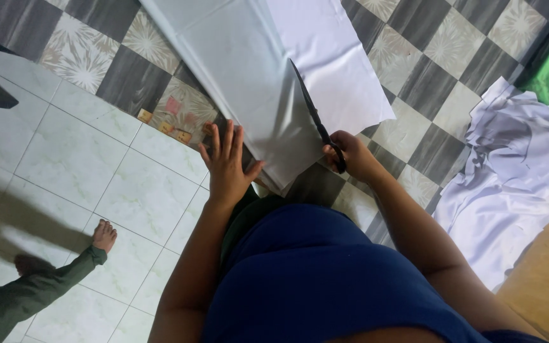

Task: Cutting patterns out of white fabric using a pair of scissors on a cutting table

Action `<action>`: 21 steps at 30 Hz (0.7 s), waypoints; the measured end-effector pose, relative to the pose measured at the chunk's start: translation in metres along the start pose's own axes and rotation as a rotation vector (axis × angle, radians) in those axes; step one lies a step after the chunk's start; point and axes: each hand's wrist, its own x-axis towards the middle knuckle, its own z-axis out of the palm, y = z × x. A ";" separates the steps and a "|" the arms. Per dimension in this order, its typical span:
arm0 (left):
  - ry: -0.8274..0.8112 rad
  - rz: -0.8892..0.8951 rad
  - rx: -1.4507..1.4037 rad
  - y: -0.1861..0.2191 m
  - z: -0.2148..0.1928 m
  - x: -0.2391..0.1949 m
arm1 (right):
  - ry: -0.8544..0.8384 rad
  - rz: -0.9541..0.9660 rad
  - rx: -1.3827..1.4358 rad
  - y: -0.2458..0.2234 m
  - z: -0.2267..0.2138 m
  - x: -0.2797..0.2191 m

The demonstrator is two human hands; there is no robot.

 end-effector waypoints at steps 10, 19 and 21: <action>0.019 0.012 0.024 -0.002 0.004 0.000 | -0.034 -0.072 0.081 -0.012 0.003 0.036; -0.036 -0.020 -0.027 -0.002 0.003 0.000 | -0.027 -0.088 -0.015 -0.025 0.005 0.050; -0.038 -0.020 -0.035 -0.003 0.003 0.000 | -0.021 -0.100 -0.042 -0.024 0.005 0.050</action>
